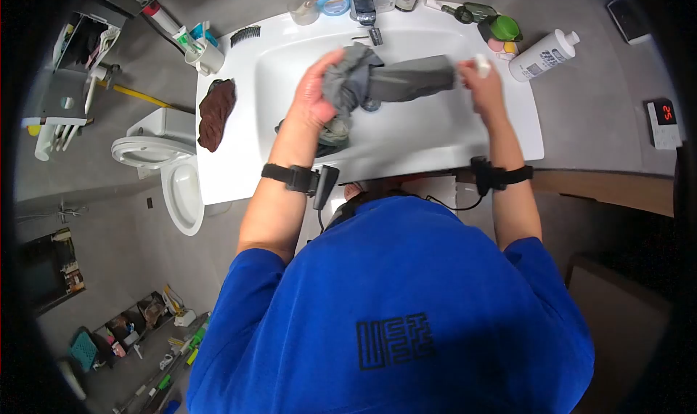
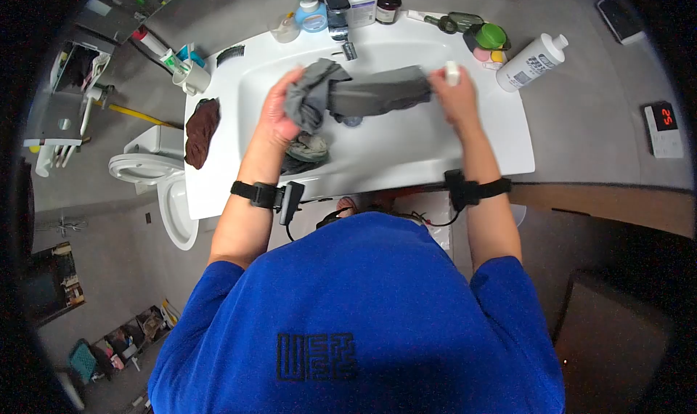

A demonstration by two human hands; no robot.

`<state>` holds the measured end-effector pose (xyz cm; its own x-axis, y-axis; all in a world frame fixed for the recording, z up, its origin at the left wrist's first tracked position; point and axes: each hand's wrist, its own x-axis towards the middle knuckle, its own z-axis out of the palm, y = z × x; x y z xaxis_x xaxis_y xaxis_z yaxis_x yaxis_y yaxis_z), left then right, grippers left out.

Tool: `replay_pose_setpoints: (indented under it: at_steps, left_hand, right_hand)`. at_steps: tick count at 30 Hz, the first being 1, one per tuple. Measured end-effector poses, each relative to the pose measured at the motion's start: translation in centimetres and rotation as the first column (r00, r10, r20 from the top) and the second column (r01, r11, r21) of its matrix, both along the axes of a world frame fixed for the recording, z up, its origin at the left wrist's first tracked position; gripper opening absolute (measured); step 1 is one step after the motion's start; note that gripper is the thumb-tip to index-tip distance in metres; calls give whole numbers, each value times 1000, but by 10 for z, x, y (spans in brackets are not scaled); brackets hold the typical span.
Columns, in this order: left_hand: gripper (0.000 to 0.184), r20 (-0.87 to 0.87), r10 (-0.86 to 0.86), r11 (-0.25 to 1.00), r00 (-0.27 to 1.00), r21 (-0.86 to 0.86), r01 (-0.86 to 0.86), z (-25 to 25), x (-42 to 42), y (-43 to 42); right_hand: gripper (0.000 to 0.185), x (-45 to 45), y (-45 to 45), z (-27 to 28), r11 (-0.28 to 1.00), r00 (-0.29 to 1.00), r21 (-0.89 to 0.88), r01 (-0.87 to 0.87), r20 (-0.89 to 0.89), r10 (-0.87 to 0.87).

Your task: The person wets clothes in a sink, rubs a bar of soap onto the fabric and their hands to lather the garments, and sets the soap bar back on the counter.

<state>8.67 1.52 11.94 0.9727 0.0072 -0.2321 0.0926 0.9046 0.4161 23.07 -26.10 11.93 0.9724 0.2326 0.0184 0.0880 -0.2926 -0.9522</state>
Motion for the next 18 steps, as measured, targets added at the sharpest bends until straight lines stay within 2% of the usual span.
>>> replay_pose_setpoints:
  at_steps: [1, 2, 3, 4, 5, 6, 7, 8, 9, 10, 11, 12, 13, 14, 16, 18]
  left_hand:
    - [35, -23, -37, 999, 999, 29, 37, -7, 6, -11]
    - [36, -10, -65, 994, 998, 83, 66, -2, 7, -26]
    - [39, 1, -96, 986, 995, 138, 95, 4, 6, -38]
    - [39, -1, -108, 985, 994, 136, 107, -1, 6, -45]
    - [46, -26, -135, 960, 990, 245, 138, -9, 8, -50]
    - [53, -54, -160, 922, 986, 350, 169, -13, 9, -54]
    - [53, -59, -172, 919, 983, 349, 182, -10, 6, -56]
    - [55, -62, -115, 932, 991, 337, 130, -7, 2, -55]
    - [56, -66, -56, 942, 996, 326, 75, -5, -1, -51]
    - [56, -148, 2, 903, 989, 425, 62, -7, -1, -40]
    - [53, -269, 162, 876, 949, 482, -13, -11, -2, -31]
    - [49, -270, 314, 841, 910, 524, -135, -16, -7, -19]
    - [42, -239, 390, 816, 889, 537, -214, -35, -12, 0]
    - [34, -265, 463, 769, 846, 595, -234, -36, -20, 9]
    - [33, -295, 451, 758, 842, 625, -187, -44, -39, 25]
    - [29, -363, 414, 755, 835, 650, -91, -51, -53, 31]
  right_hand:
    - [25, -14, 12, -7, 983, 994, 181, -26, -104, 45]
    - [25, -27, 25, -10, 959, 966, 279, -44, -234, 112]
    - [24, -39, 38, -8, 926, 862, 376, -30, -459, 214]
    - [23, -48, 49, -7, 885, 699, 466, 14, -637, 325]
    - [17, -47, 57, -23, 724, 592, 689, -41, -567, 573]
    - [14, -56, 68, -14, 708, 587, 706, -14, -567, 578]
    - [12, -64, 74, -4, 692, 581, 722, 14, -569, 582]
    - [12, -63, 71, -4, 692, 583, 721, 26, -573, 575]
    - [10, -57, 68, -4, 665, 667, 743, 79, -535, 519]
    - [9, -48, 67, -6, 632, 742, 766, 121, -492, 455]
    - [10, -28, 57, -15, 539, 760, 834, 119, -426, 491]
    - [12, -8, 45, -18, 533, 779, 836, 135, -422, 464]
    - [15, -3, 36, -4, 556, 827, 815, 163, -420, 373]
    - [20, 10, 22, 1, 511, 836, 848, 140, -378, 398]
    - [25, 14, 6, 25, 555, 918, 827, 93, -287, 274]
    - [29, 20, -1, 34, 551, 925, 830, 88, -273, 265]
